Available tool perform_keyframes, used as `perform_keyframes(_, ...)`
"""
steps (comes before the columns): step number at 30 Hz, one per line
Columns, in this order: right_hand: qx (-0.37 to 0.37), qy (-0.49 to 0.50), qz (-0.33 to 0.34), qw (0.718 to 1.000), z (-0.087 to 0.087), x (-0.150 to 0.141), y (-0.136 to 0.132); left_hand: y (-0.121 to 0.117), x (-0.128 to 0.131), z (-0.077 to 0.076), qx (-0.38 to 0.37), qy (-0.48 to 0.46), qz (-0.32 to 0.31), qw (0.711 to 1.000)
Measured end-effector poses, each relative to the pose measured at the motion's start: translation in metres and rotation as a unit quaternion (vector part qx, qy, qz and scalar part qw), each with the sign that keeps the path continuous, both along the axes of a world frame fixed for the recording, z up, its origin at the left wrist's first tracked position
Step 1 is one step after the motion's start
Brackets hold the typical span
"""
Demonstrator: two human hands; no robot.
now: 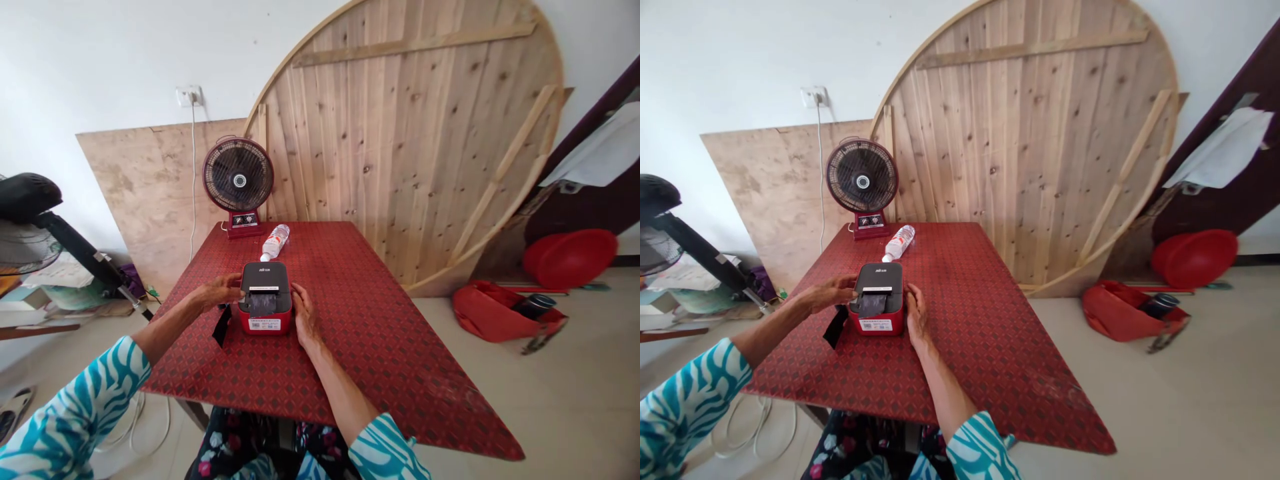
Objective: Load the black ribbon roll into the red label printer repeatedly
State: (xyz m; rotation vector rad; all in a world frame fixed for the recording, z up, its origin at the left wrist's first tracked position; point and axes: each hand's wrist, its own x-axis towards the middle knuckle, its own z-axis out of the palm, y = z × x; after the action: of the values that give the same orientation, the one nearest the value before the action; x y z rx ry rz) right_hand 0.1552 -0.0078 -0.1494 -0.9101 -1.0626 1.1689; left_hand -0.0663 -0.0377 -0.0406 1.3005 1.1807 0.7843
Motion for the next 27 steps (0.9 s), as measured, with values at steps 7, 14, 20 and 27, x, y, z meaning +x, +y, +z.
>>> perform_keyframes(7, -0.020, -0.023, 0.007, 0.999, 0.003, 0.000, -0.001, -0.005, -0.005, -0.005, 0.030, 0.002, 0.011, 0.999)
perform_keyframes(14, -0.031, 0.002, 0.018, 0.999, 0.008, -0.001, -0.002, -0.018, -0.004, 0.007, 0.004, -0.003, -0.022, 1.000)
perform_keyframes(20, -0.029, -0.011, 0.015, 0.999, 0.006, -0.001, 0.000, -0.018, 0.001, 0.008, -0.021, -0.027, 0.018, 0.999)
perform_keyframes(27, -0.029, -0.002, 0.020, 0.999, 0.004, -0.002, 0.000, -0.005, 0.000, -0.003, -0.082, -0.055, 0.078, 0.992)
